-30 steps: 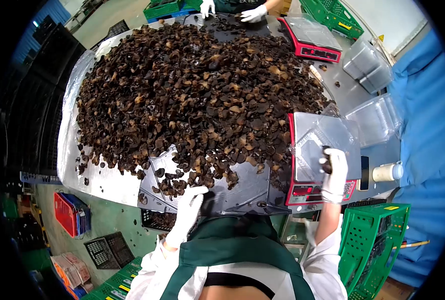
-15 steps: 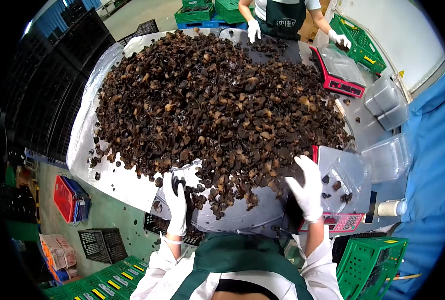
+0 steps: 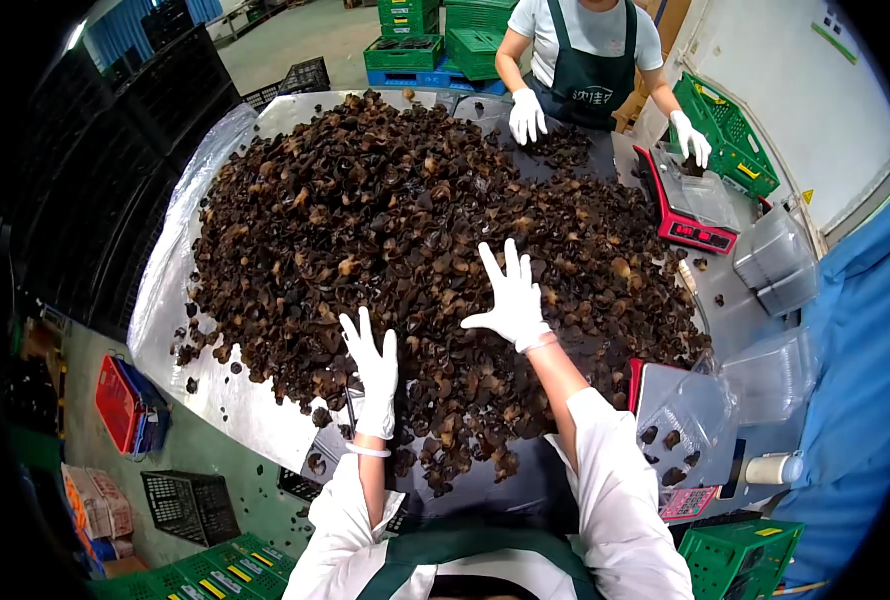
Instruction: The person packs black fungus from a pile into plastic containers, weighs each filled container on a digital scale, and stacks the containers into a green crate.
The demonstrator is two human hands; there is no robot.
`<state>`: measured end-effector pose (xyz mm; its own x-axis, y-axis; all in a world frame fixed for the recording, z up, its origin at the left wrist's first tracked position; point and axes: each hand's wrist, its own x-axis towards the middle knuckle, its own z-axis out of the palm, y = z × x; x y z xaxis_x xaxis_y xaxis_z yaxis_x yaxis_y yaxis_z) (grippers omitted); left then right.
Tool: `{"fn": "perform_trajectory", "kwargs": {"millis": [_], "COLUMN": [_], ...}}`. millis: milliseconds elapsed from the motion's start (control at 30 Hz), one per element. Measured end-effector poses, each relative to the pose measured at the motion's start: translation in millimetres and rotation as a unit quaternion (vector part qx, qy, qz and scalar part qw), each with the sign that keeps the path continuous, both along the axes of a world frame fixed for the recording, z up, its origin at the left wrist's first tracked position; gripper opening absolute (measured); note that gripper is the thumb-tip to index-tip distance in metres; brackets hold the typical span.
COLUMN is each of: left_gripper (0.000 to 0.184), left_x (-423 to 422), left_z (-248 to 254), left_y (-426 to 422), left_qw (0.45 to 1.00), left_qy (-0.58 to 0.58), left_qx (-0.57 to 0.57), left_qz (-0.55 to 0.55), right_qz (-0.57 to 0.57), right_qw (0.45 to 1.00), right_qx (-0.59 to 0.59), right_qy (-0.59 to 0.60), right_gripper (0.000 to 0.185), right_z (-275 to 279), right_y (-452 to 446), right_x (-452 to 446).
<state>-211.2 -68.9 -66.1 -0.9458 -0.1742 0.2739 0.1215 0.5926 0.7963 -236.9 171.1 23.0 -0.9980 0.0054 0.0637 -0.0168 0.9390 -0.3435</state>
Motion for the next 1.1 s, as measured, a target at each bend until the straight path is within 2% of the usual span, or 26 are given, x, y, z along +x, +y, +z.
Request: {"fn": "perform_trajectory", "kwargs": {"millis": [167,233,267,300,333,400,433,467,500,633,700,833,967,1100], "left_gripper": [0.075,0.073,0.071,0.071,0.071,0.068,0.068,0.068,0.067,0.054,0.053,0.054,0.055,0.053], "left_x": [-10,-17,-23,-25,-25,-20,-14,-8,-6,14,38,77,112,139], "left_z": [-2,11,5,8,13,20,25,29,28,29,29,36,34,37], "left_y": [27,34,38,43,48,58,65,73,79,84,86,88,89,80], "left_qw": [0.998,0.999,0.996,0.994,0.992,0.988,0.986,0.984,0.978,0.952,0.961,0.953,0.937,0.911], "left_qy": [0.016,0.004,0.062,0.069,0.078,0.072,0.060,0.048,0.075,0.031,0.043,0.036,-0.009,0.007], "left_qx": [-0.052,-0.004,-0.045,-0.058,-0.071,-0.038,-0.026,-0.014,0.018,0.137,0.092,0.036,-0.017,-0.045], "left_qz": [-0.019,-0.034,-0.037,-0.055,-0.072,-0.131,-0.152,-0.172,-0.196,-0.274,-0.258,-0.298,-0.350,-0.410], "right_qz": [0.038,0.053,0.060,0.042,0.047,0.049,0.052,0.049,0.066,0.092,0.095,0.069,0.033,0.020], "right_qw": [0.998,0.998,0.997,0.998,0.996,0.995,0.995,0.995,0.992,0.985,0.983,0.965,0.984,0.987], "right_qx": [0.043,-0.010,-0.036,-0.055,-0.076,-0.080,-0.084,-0.085,-0.103,-0.130,-0.142,-0.242,-0.161,-0.160], "right_qy": [0.024,0.036,0.034,-0.006,0.023,0.019,0.010,0.009,0.031,0.061,0.069,0.067,0.062,0.023], "right_gripper": [0.125,0.118,0.116,0.110,0.106,0.102,0.091,0.091,0.087,0.066,0.058,0.056,0.061,0.064], "right_z": [-33,-36,-37,-26,-27,-28,-27,-35,-47,-47,-46,-43,-51,-41], "right_y": [-23,-22,-19,-19,-15,-12,-11,-7,-1,11,15,16,24,22], "right_x": [-9,-5,-2,-1,0,-2,2,6,10,48,76,127,175,216]}}
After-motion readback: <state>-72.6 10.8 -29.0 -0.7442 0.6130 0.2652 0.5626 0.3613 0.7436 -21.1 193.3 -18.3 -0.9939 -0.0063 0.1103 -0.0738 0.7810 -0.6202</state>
